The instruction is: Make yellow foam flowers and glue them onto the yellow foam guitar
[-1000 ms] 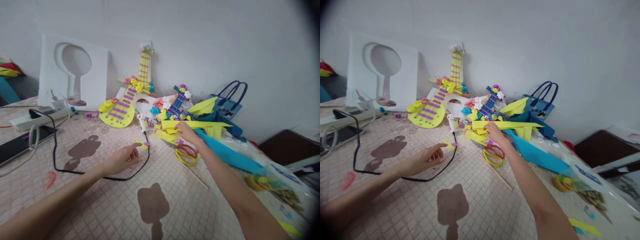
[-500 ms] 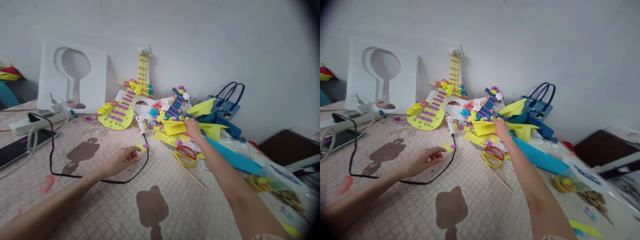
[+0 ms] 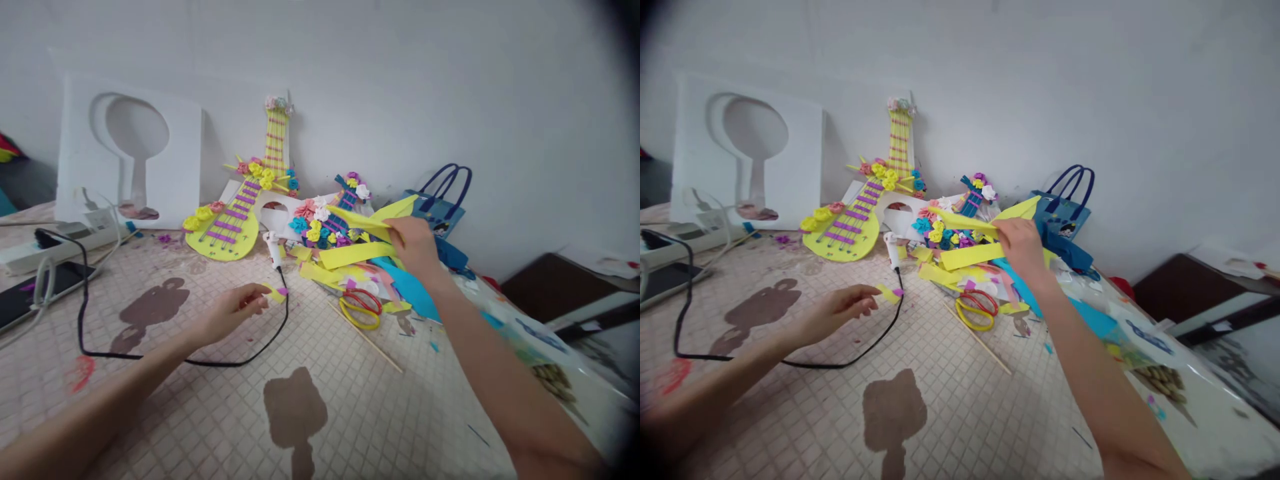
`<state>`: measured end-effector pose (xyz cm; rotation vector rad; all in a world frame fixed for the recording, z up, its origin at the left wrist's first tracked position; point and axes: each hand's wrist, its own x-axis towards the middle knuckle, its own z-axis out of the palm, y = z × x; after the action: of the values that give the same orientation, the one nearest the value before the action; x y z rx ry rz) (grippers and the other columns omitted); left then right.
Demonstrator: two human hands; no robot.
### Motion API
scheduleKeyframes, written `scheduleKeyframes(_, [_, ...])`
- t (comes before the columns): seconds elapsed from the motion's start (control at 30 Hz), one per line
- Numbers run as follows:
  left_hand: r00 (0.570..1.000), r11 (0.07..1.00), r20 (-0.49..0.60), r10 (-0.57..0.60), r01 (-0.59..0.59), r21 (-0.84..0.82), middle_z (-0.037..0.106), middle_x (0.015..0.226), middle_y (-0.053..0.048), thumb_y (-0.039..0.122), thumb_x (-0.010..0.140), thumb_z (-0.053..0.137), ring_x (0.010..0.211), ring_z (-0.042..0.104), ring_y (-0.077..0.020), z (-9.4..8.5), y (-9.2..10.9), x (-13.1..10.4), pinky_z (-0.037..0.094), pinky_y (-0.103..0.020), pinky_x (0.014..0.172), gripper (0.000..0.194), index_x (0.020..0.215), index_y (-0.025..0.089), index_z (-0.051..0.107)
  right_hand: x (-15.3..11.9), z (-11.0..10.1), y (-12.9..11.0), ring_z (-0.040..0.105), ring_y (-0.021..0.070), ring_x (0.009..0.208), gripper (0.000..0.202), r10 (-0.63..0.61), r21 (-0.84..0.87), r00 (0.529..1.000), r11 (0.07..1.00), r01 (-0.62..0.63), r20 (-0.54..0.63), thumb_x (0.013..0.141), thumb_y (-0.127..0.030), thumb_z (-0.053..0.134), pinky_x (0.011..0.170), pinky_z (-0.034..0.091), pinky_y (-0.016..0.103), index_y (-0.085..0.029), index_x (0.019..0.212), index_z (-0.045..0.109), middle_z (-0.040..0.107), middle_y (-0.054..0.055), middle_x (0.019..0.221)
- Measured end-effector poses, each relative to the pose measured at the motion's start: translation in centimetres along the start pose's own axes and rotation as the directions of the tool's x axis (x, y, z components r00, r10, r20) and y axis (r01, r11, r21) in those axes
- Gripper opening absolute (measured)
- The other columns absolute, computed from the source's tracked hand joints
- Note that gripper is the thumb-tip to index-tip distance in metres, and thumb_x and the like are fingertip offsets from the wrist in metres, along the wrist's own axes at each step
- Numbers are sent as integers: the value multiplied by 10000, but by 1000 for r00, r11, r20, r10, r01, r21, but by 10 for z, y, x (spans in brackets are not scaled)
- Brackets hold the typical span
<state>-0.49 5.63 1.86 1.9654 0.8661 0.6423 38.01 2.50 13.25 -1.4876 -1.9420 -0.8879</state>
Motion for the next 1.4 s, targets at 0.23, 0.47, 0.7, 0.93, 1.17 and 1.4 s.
scheduleKeyframes(0.23, [923,731,339,-181,357,-582,630,1069,-127,720,822,334,842,628,-233,-18,6,1,497,-303,632,674,1224,201,483,-39,-10,-148,553,209,861,204,-296,219,929,943,249,221,902,-137,438,792,388,358,-175,987,619,657,73,852])
scheduleKeyframes(0.47, [864,911,443,-237,357,-208,644,1069,-52,385,700,694,876,633,-192,-34,0,0,494,-266,719,493,1141,241,525,-66,13,-183,534,213,1062,298,-434,579,802,803,137,412,865,-307,568,929,395,365,-185,1137,574,640,88,1073])
scheduleKeyframes(0.7, [900,984,415,-131,169,-56,655,1027,-58,409,760,604,959,619,-205,-51,-8,4,486,-299,803,407,1122,230,546,-86,25,-87,506,233,1132,412,-5,338,914,930,-145,406,841,-137,452,959,418,431,-247,1231,528,594,78,1173])
scheduleKeyframes(0.93, [930,976,328,-166,202,-77,644,1030,-41,360,777,594,938,577,-175,-65,-6,2,456,-283,815,336,1061,183,574,-116,52,-32,337,322,1292,431,210,49,910,969,-243,358,728,-47,461,975,360,516,-196,1097,626,529,130,1265])
scheduleKeyframes(1.17, [951,977,229,-209,195,82,653,870,-3,360,745,575,821,544,-154,-80,1,-4,424,-244,759,258,873,145,637,-104,45,-36,516,248,1135,243,185,113,956,970,-215,228,872,-163,404,992,355,463,-195,925,639,674,88,1021])
scheduleKeyframes(1.4, [952,860,108,-288,207,467,579,695,38,207,728,441,685,466,-104,-127,-15,-10,344,-180,662,216,792,117,627,-92,-1,-68,618,203,955,203,76,375,957,909,-182,281,902,-254,436,847,473,353,-235,967,627,689,54,975])
